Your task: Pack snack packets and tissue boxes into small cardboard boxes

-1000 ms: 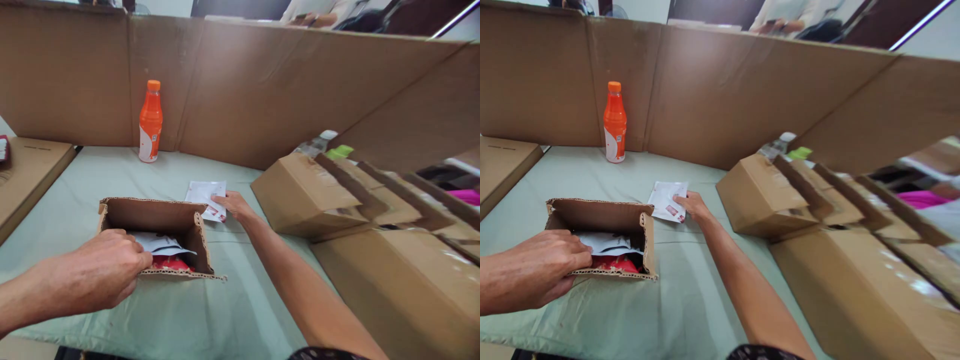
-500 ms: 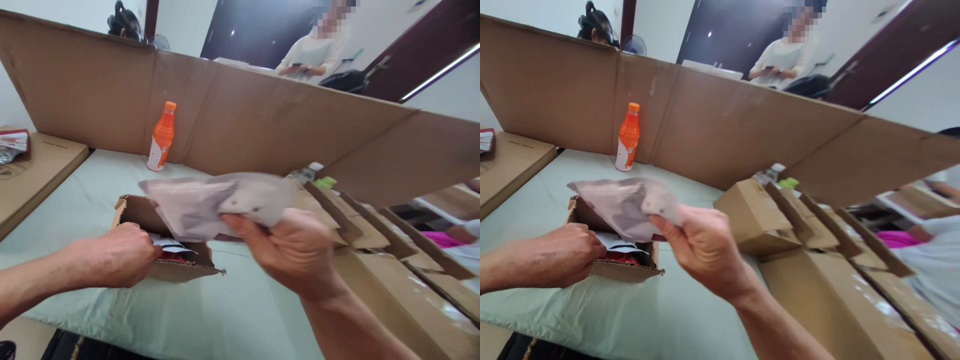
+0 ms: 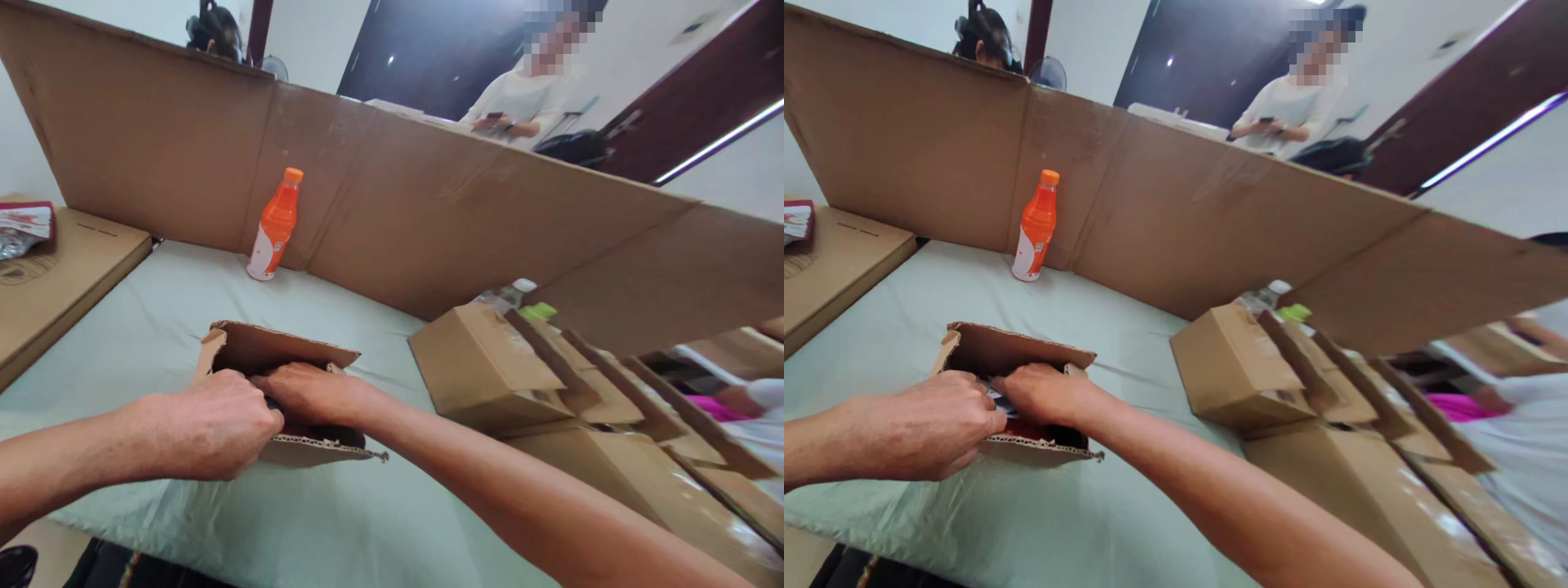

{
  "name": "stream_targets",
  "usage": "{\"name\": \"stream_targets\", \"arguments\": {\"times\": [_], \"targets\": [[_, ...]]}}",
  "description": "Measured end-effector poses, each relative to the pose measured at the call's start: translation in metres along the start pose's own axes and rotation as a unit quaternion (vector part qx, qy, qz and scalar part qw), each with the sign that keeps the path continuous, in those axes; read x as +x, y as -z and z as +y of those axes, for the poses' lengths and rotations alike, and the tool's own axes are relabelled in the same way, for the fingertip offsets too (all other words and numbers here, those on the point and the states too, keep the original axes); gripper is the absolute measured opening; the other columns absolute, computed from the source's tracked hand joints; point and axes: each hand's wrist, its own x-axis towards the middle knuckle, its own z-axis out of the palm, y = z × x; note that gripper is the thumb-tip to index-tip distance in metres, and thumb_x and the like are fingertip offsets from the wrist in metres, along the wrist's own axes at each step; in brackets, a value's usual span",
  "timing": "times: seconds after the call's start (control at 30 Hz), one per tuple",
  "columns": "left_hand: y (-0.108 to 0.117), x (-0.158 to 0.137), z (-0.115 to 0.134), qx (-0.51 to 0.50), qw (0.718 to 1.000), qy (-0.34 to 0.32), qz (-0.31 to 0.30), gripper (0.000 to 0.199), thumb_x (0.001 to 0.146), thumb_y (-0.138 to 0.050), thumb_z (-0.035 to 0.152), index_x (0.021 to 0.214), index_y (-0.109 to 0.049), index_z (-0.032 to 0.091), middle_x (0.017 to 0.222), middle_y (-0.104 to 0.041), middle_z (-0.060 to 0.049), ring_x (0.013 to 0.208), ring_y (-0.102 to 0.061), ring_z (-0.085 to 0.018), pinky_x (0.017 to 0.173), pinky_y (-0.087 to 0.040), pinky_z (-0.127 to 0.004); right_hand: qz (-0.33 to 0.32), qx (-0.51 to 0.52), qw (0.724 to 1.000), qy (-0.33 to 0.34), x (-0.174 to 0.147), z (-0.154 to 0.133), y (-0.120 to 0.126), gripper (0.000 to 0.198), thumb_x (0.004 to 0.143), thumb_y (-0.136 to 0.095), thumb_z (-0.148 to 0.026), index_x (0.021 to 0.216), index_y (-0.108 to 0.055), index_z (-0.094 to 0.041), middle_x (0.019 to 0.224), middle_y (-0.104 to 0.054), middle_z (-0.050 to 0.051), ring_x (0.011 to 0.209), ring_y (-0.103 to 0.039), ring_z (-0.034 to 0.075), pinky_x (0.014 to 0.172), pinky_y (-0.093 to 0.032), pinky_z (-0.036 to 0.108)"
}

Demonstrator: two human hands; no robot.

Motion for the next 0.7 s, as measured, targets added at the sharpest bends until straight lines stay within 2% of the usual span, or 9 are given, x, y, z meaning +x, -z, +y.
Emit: {"name": "stream_targets", "arguments": {"times": [0.1,0.2,0.3,0.37,0.43,0.47,0.53,0.6,0.7], "targets": [[0.001,0.0,-0.001,0.006,1.0,0.001,0.012,0.014,0.074,-0.066,0.007,0.07,-0.067,0.02,0.063,-0.073,-0.005,0.053,-0.068,-0.027,0.051,-0.047,-0.036,-0.057,-0.012,0.998,0.015,0.012,0.002,0.006,0.025,0.1,-0.056,-0.012,0.117,-0.073,-0.015,0.109,-0.08,0.012,0.091,-0.072,0.024,0.072,-0.046,0.03],[0.008,-0.008,-0.003,0.012,0.997,-0.022,0.078,0.009,0.08,-0.066,0.011,0.075,-0.067,0.019,0.074,-0.075,-0.007,0.067,-0.073,-0.029,0.064,-0.057,-0.041,-0.015,0.012,0.999,0.031,0.0,0.008,0.007,0.024,0.097,-0.058,-0.011,0.114,-0.075,-0.016,0.106,-0.081,0.01,0.089,-0.073,0.024,0.073,-0.051,0.031],[0.011,-0.033,-0.007,0.008,0.971,-0.044,0.233,0.006,0.09,-0.063,0.017,0.093,-0.068,0.017,0.115,-0.077,-0.015,0.108,-0.073,-0.034,0.097,-0.058,-0.052,0.209,0.078,0.974,0.031,-0.045,0.017,-0.002,0.028,0.099,-0.054,-0.014,0.119,-0.074,-0.019,0.119,-0.08,0.008,0.104,-0.075,0.023,0.089,-0.057,0.033],[0.003,-0.054,-0.01,-0.015,0.948,-0.001,0.318,0.015,0.096,-0.06,0.021,0.11,-0.066,0.017,0.14,-0.067,-0.017,0.129,-0.065,-0.034,0.11,-0.052,-0.052,0.379,0.126,0.917,0.003,-0.082,0.024,-0.016,0.029,0.103,-0.051,-0.02,0.12,-0.075,-0.021,0.117,-0.081,0.007,0.104,-0.076,0.02,0.092,-0.059,0.032],[-0.015,-0.072,-0.011,-0.057,0.927,0.076,0.363,0.028,0.099,-0.06,0.026,0.127,-0.061,0.019,0.151,-0.059,-0.016,0.137,-0.059,-0.031,0.114,-0.051,-0.049,0.48,0.15,0.863,-0.037,-0.112,0.031,-0.035,0.025,0.104,-0.054,-0.027,0.113,-0.077,-0.021,0.103,-0.083,0.005,0.093,-0.078,0.018,0.084,-0.061,0.029],[-0.026,-0.077,-0.011,-0.083,0.917,0.111,0.374,0.036,0.099,-0.061,0.029,0.134,-0.058,0.021,0.154,-0.056,-0.015,0.139,-0.059,-0.031,0.114,-0.051,-0.047,0.497,0.157,0.851,-0.057,-0.12,0.033,-0.045,0.023,0.103,-0.057,-0.029,0.11,-0.078,-0.021,0.1,-0.083,0.005,0.088,-0.078,0.018,0.08,-0.062,0.028],[-0.049,-0.08,-0.009,-0.139,0.898,0.162,0.384,0.048,0.1,-0.062,0.037,0.145,-0.053,0.025,0.154,-0.057,-0.012,0.138,-0.06,-0.031,0.113,-0.053,-0.046,0.485,0.165,0.857,-0.064,-0.123,0.035,-0.067,0.023,0.101,-0.058,-0.027,0.11,-0.078,-0.022,0.103,-0.083,0.006,0.089,-0.078,0.019,0.079,-0.064,0.03],[-0.066,-0.073,-0.006,-0.19,0.878,0.195,0.393,0.049,0.101,-0.061,0.043,0.147,-0.052,0.027,0.141,-0.069,-0.008,0.13,-0.067,-0.029,0.109,-0.057,-0.044,0.46,0.159,0.873,-0.024,-0.112,0.036,-0.085,0.029,0.098,-0.054,-0.018,0.113,-0.078,-0.022,0.112,-0.082,0.007,0.1,-0.076,0.022,0.087,-0.064,0.036],[-0.075,-0.058,-0.002,-0.244,0.845,0.244,0.408,0.044,0.103,-0.059,0.049,0.141,-0.055,0.027,0.12,-0.079,-0.004,0.114,-0.075,-0.025,0.102,-0.061,-0.039,0.448,0.131,0.883,0.036,-0.095,0.036,-0.101,0.048,0.087,-0.045,-0.002,0.117,-0.076,-0.021,0.116,-0.081,0.007,0.111,-0.071,0.024,0.097,-0.062,0.044]]}}
